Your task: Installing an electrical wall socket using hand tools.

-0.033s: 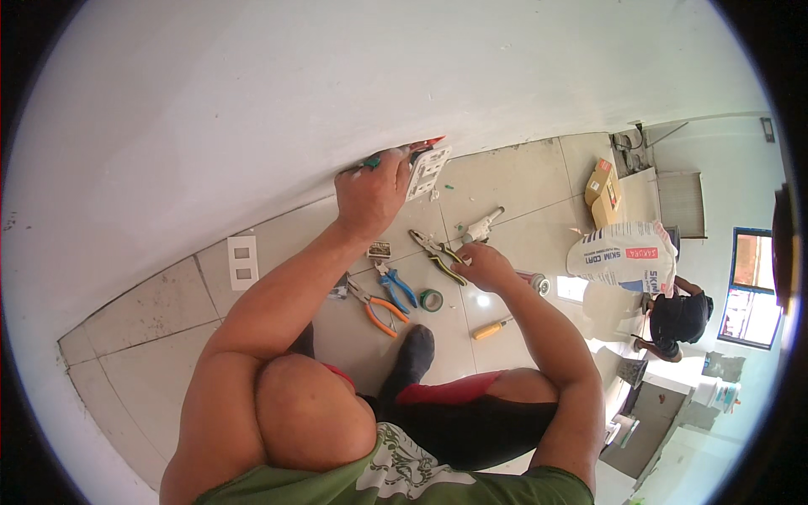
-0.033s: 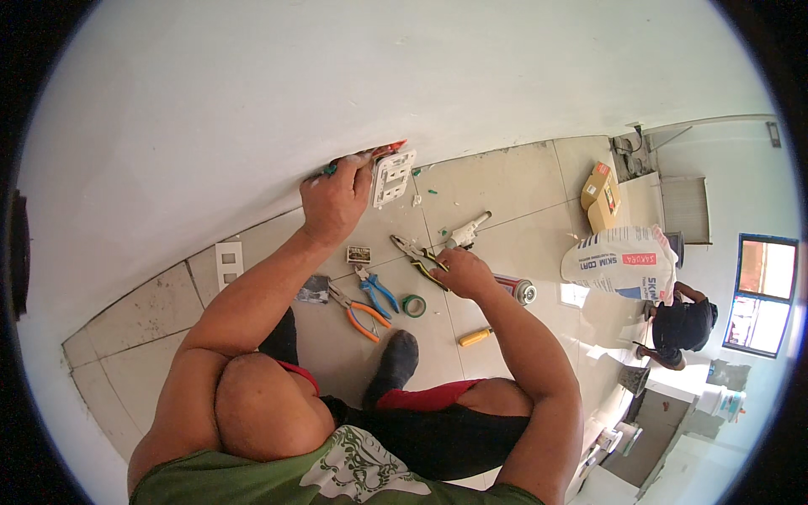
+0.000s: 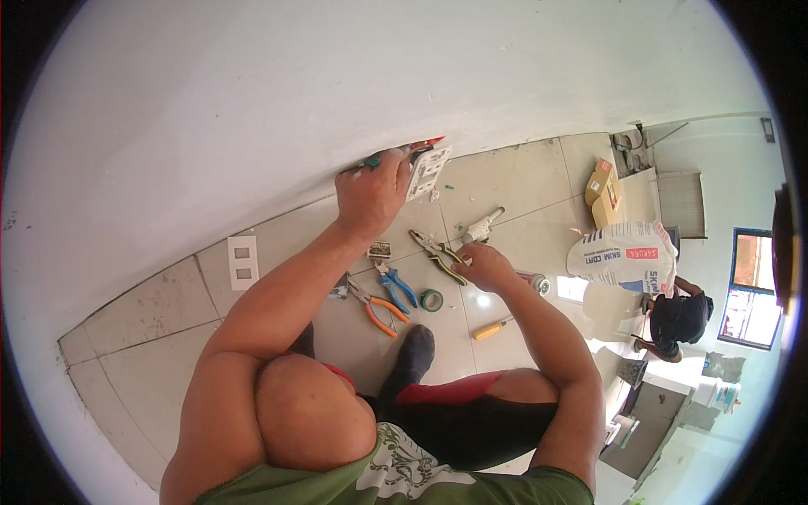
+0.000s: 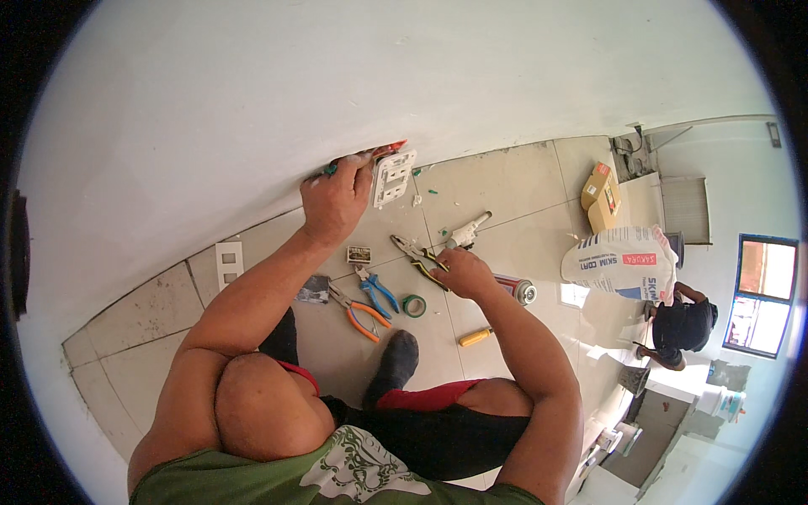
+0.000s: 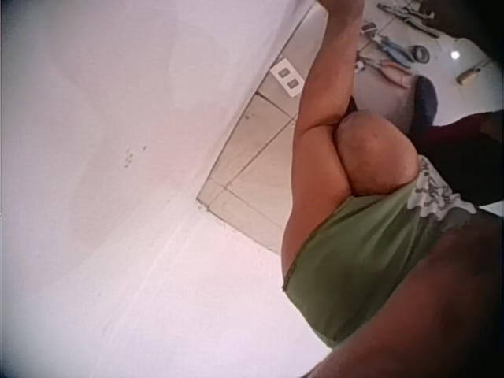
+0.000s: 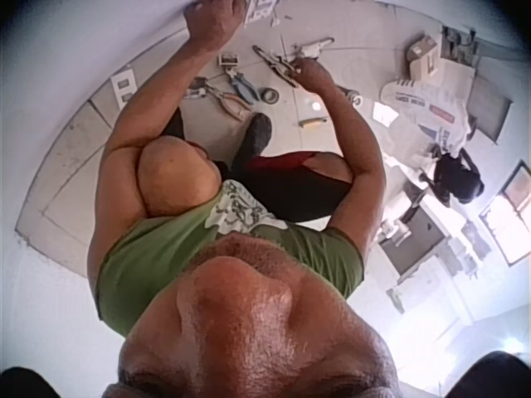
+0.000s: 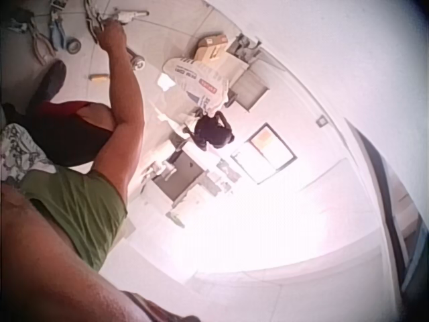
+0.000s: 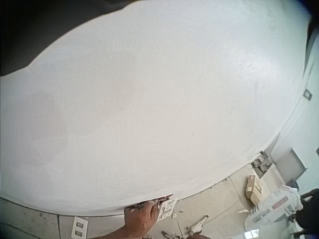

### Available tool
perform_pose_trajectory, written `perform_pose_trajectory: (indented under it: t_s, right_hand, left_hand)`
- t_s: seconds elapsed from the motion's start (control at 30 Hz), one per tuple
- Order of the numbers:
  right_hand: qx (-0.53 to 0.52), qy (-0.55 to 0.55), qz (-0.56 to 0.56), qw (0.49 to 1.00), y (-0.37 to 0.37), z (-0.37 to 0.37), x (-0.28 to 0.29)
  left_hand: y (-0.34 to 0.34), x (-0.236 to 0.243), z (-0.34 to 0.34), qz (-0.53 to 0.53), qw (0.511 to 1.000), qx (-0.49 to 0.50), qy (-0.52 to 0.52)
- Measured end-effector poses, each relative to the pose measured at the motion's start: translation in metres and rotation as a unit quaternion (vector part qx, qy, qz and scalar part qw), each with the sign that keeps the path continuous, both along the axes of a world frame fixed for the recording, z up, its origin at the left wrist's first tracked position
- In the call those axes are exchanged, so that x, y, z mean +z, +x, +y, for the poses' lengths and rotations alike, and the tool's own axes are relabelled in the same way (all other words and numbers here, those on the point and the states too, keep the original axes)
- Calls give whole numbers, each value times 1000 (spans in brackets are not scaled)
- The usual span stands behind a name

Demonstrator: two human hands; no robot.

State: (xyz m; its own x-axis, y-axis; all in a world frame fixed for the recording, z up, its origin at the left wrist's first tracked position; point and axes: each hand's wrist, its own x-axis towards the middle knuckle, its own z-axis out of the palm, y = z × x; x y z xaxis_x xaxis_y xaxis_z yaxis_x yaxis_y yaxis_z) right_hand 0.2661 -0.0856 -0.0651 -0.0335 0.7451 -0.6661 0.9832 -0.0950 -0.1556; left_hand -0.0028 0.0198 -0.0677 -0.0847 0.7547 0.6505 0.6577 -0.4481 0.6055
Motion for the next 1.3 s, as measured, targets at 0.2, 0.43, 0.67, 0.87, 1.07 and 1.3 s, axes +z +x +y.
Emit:
perform_pose_trajectory:
  t_s: [0.2,0.43,0.67,0.87,1.07,1.3]
  right_hand:
    - [2,4,1,1000,1,-1,-1]
    - [6,-1,-2,1000,0,0,0]
    - [6,0,-2,1000,-2,1,3]
    - [9,7,3,1000,0,1,1]
    - [-12,1,-14,1000,-5,2,3]
    - [-4,8,-8,1000,-4,0,1]
  left_hand:
    - [-1,-1,-1,12,1000,-3,-14]
    - [-2,-3,0,2,1000,-14,-7]
    - [-2,-1,1,4,1000,-11,9]
    - [-1,-2,0,7,1000,-7,1]
    - [1,-2,3,8,999,11,31]
    - [1,-4,2,19,1000,12,10]
